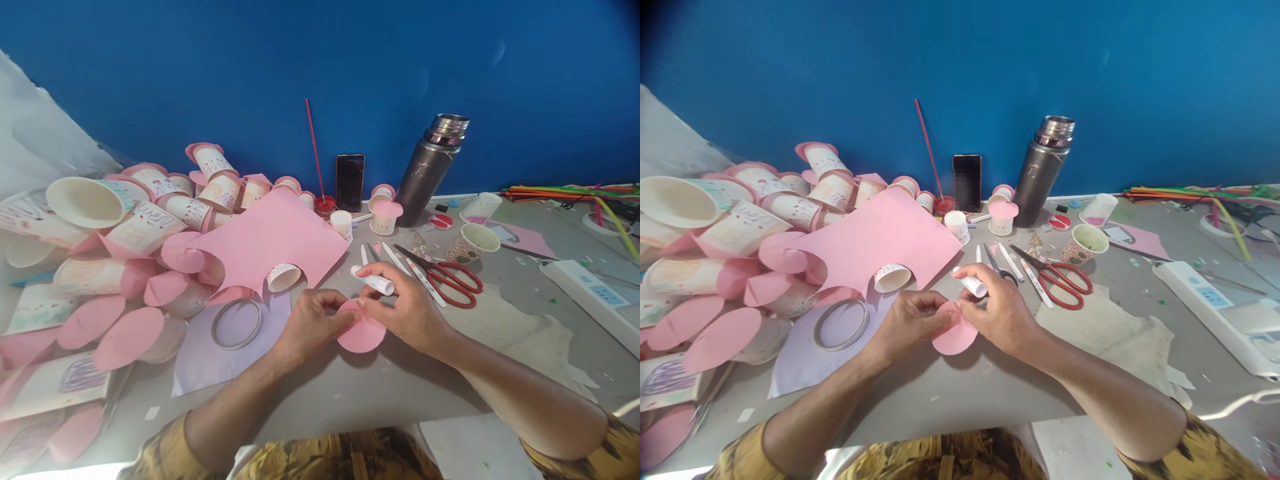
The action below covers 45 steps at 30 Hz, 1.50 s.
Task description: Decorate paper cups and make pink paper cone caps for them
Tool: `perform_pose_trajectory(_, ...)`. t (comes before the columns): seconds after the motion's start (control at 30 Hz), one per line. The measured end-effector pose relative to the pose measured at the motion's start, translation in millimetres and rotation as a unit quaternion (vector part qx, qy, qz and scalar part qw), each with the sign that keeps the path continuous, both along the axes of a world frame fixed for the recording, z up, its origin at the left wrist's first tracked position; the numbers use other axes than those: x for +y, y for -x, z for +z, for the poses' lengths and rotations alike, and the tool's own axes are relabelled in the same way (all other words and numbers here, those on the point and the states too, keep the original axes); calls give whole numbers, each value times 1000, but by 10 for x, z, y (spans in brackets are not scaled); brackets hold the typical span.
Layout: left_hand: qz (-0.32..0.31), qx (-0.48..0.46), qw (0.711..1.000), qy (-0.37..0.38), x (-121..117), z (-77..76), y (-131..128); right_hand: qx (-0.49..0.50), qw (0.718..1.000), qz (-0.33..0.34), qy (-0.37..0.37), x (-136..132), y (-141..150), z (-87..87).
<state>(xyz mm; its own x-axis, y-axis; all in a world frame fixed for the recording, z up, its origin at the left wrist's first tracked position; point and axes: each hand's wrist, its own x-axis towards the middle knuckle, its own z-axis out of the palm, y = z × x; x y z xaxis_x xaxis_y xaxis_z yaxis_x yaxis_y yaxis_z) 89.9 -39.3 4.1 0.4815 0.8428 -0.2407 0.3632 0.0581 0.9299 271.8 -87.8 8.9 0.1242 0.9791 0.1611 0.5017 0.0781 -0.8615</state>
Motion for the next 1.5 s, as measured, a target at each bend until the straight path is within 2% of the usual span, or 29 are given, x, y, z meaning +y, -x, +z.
perform_pose_trajectory(0.1,-2,8,1000,0,12,-37,4,-4,1000,-3,-6,-13,11,15)
perform_pose_trajectory(0.27,-23,18,999,-22,14,-34,19,-18,999,31,5,-2,1,-9)
perform_pose_trajectory(0.43,-50,-4,999,-12,2,-14,25,-30,999,12,10,-2,10,3)
perform_pose_trajectory(0.63,-35,-3,999,-15,18,-74,33,-38,999,5,-37,-13,36,-19)
perform_pose_trajectory(0.8,-54,-32,998,-5,7,-8,34,-45,998,-9,-40,10,34,-19)
perform_pose_trajectory(0.93,-28,-19,999,-13,20,10,45,-28,999,7,-17,12,-13,3)
perform_pose_trajectory(1.03,-26,-34,999,-10,48,1,63,21,1000,8,-19,23,-76,7)
perform_pose_trajectory(1.17,5,-11,999,-52,54,0,65,60,998,10,-24,50,-113,13)
perform_pose_trajectory(1.3,0,2,999,-50,18,10,33,35,999,29,-13,55,-65,-1)
perform_pose_trajectory(1.43,-16,11,999,-50,-11,12,13,0,999,31,-45,28,-18,-42)
perform_pose_trajectory(1.5,-15,27,997,-75,-13,-10,20,-1,998,33,-55,14,-15,-55)
